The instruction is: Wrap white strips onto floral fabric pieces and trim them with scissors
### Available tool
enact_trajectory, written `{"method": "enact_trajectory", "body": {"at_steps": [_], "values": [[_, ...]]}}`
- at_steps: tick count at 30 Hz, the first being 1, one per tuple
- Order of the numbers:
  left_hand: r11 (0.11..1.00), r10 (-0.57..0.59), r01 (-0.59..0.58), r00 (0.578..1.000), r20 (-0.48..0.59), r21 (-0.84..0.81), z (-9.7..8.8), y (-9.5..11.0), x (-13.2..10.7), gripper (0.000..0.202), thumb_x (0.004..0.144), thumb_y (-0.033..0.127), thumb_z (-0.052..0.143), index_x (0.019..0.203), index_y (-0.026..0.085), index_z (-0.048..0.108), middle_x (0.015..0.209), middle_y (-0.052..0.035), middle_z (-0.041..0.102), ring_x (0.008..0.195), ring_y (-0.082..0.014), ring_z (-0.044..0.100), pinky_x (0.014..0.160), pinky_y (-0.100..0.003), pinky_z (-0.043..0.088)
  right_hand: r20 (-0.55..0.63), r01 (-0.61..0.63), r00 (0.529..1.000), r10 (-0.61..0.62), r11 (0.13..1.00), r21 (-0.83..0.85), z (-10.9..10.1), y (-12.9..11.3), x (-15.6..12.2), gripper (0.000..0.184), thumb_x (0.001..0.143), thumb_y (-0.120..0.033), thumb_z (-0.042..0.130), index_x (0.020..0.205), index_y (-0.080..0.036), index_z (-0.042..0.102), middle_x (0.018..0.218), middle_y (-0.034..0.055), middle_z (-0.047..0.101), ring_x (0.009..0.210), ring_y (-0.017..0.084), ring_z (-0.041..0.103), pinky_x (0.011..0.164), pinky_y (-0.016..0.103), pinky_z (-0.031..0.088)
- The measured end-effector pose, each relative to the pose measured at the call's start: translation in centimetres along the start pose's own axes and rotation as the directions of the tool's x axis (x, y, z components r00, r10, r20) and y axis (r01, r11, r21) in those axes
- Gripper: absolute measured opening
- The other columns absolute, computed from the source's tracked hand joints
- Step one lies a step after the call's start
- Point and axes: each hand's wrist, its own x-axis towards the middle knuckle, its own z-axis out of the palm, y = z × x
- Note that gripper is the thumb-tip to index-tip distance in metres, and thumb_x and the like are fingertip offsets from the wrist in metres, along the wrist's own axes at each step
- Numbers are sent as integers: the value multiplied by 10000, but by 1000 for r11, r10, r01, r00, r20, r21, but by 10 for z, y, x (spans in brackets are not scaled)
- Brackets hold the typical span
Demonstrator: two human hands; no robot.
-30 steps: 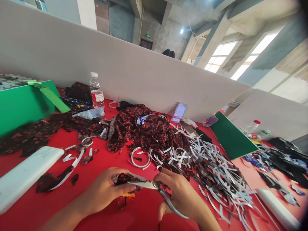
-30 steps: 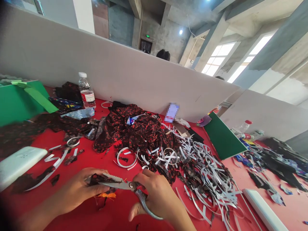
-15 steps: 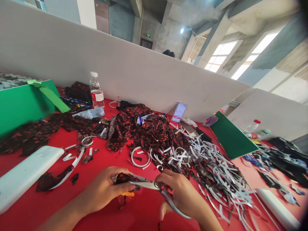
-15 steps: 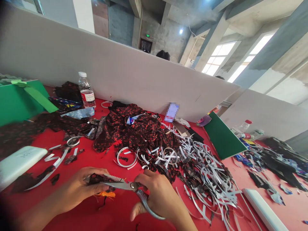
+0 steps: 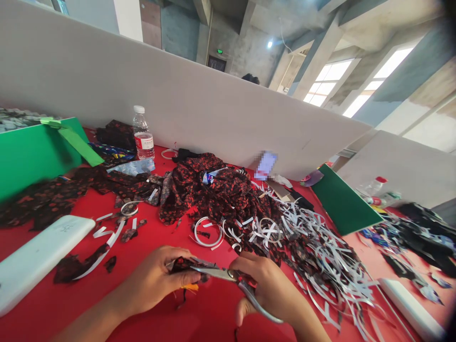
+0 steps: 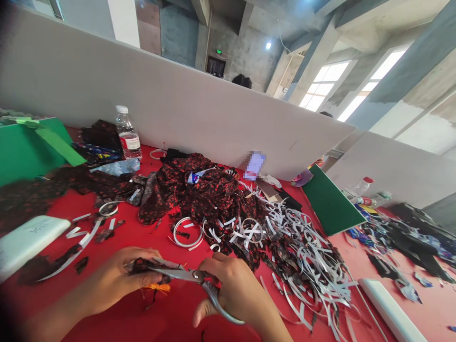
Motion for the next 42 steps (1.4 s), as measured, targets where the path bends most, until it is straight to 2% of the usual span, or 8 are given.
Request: {"method": "enact_trajectory", "body": {"at_steps": [4,14,18,21,26,33,38,42], "values": [[1000,-21,21,1000,14,2,-1,3,-1,185,767,334,650,791,174,740,790,-11,747,783,-184,680,706,-228,507,-18,4,1000,-5,999,-44,1,1,0,576,572,-646,718,890,-181,598,722,0,538,585,126,454,510,219,272],[997,-64,65,998,10,-41,-1,4,-2,256,775,390,631,938,212,714,888,-13,751,883,-202,673,778,-234,519,-32,-23,999,21,996,-83,-2,-1,-1,524,644,-640,676,888,-182,611,725,13,553,575,127,461,508,224,285],[997,-74,74,997,1,-32,-1,-5,-2,280,779,404,623,963,208,703,879,-16,752,874,-208,678,753,-230,526,-32,-3,999,1,998,-64,-2,-1,-1,547,654,-667,647,907,-183,604,734,18,563,594,134,476,519,224,288],[996,-74,73,997,-33,-44,1,-13,-1,288,765,395,640,962,195,704,916,-33,751,910,-230,674,778,-253,529,-35,7,999,-10,998,-58,-2,0,0,554,646,-668,653,919,-190,596,757,16,569,612,136,491,529,224,299],[996,-78,77,997,-11,-39,2,-11,0,319,759,393,642,981,172,705,919,-61,750,924,-263,672,794,-300,534,-34,7,999,-9,998,-65,1,1,1,534,641,-646,675,925,-201,594,770,6,568,616,132,502,532,220,312],[997,-74,72,996,-56,-29,3,-13,-3,265,749,379,658,918,182,708,870,-37,751,869,-235,683,759,-267,529,-41,14,999,-17,997,-71,0,-1,-1,520,631,-627,696,897,-187,612,727,9,561,595,131,481,517,219,293],[998,-46,47,999,23,-40,2,-3,-2,258,778,345,633,940,161,715,890,-51,756,886,-232,679,788,-274,513,-30,-13,999,11,996,-85,0,-1,-2,535,641,-642,677,918,-191,605,750,20,564,606,142,492,529,225,294],[998,-41,43,998,36,-40,2,4,0,268,778,331,635,970,163,718,911,-55,756,909,-241,673,803,-279,504,-16,-21,1000,20,997,-79,1,-1,1,569,626,-654,680,945,-191,596,788,29,568,636,156,514,553,229,317]]}}
